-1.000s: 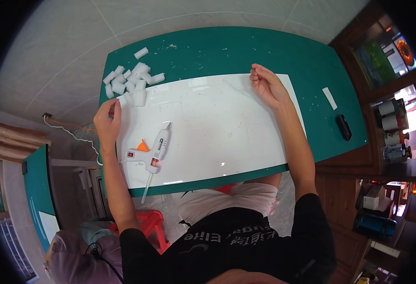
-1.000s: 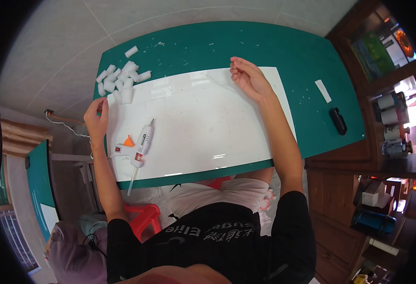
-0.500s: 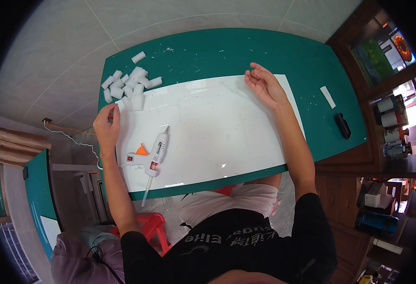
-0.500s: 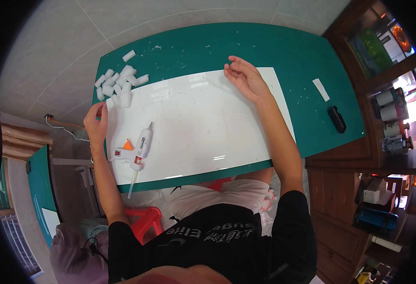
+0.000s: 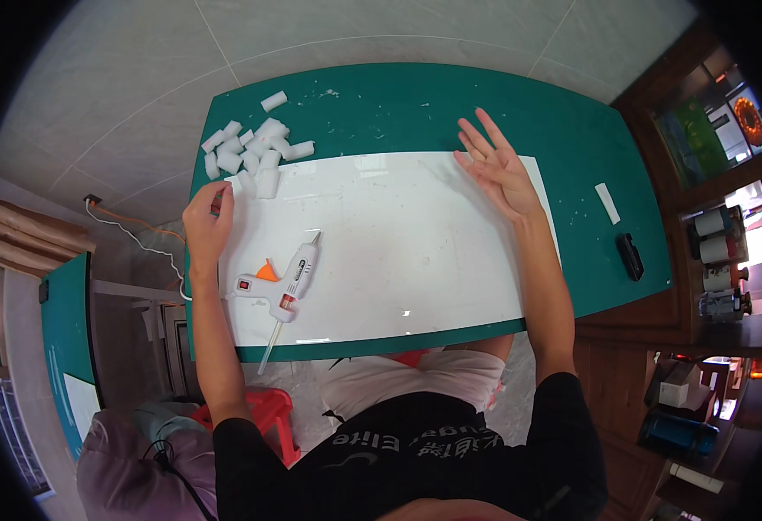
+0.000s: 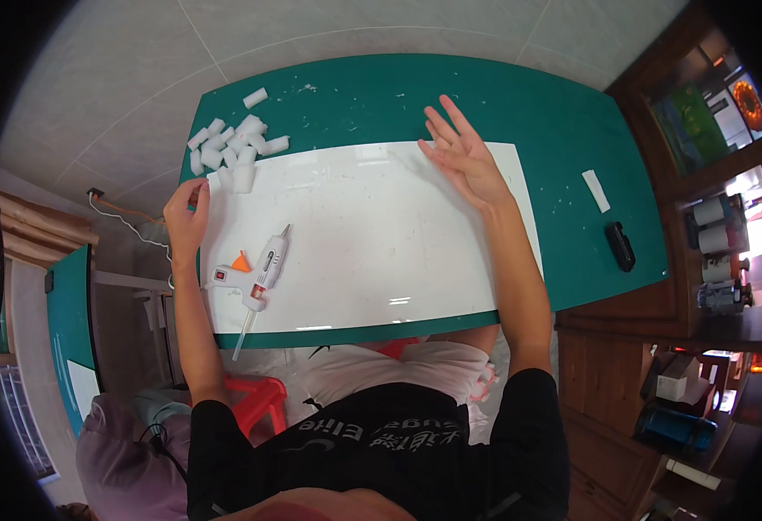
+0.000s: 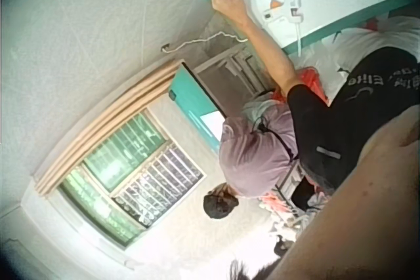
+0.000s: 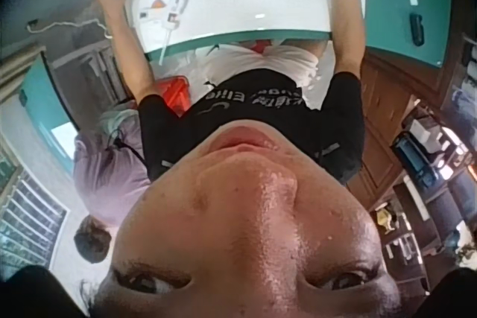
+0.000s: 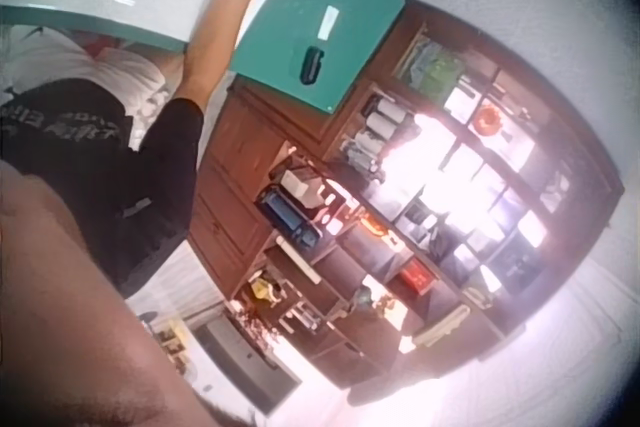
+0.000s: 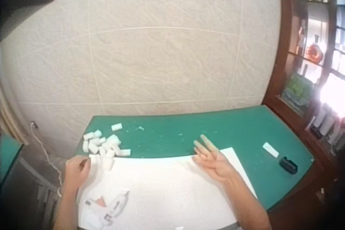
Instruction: Assembling a craft using foam pieces and a hot glue gun.
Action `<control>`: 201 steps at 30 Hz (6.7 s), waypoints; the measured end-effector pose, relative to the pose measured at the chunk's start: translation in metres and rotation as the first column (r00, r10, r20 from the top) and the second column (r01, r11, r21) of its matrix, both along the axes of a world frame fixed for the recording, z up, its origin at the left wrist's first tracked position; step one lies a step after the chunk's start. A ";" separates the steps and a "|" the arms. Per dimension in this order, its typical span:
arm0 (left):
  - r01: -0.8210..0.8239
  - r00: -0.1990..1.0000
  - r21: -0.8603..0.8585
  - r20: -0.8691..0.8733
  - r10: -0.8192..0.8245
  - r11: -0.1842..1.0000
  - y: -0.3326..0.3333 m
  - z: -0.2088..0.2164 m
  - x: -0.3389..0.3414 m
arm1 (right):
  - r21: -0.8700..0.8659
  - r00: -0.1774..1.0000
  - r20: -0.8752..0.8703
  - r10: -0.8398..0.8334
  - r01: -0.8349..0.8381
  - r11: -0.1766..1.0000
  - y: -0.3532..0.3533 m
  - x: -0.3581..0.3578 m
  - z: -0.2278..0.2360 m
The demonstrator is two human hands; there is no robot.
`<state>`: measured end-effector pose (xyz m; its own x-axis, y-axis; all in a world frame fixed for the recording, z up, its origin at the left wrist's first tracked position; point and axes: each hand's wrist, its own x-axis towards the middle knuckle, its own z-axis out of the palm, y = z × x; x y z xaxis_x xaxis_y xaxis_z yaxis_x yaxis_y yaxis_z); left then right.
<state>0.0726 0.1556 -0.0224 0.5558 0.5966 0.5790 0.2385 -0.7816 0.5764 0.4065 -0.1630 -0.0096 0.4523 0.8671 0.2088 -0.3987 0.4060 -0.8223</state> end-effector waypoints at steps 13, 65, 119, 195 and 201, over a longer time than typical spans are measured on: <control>0.010 1.000 -0.001 0.006 -0.010 1.000 -0.002 0.000 -0.002 | -0.224 0.998 0.058 0.029 -0.015 0.975 0.002 -0.002 -0.001; 0.119 0.986 0.016 -0.116 -0.116 0.993 -0.006 -0.008 -0.005 | -0.218 0.281 0.959 0.042 0.637 0.740 0.014 -0.010 -0.036; 0.082 0.953 0.088 -0.297 -0.053 0.993 0.006 -0.019 -0.001 | -0.164 0.243 0.970 -0.005 0.667 0.727 0.019 -0.010 -0.041; 0.141 0.953 0.109 -0.285 -0.105 0.984 -0.007 -0.004 -0.002 | 0.572 0.085 0.765 -0.639 0.367 0.734 -0.024 -0.113 0.181; 0.150 0.956 0.112 -0.268 -0.115 0.982 -0.004 -0.009 0.007 | 0.733 -0.119 0.667 -0.736 0.284 0.618 -0.063 -0.131 0.215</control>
<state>0.0799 0.1518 -0.0315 0.7661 0.4362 0.4721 0.2551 -0.8805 0.3996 0.2754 -0.2263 0.2058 -0.0060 0.2611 0.9653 0.9452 0.3167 -0.0798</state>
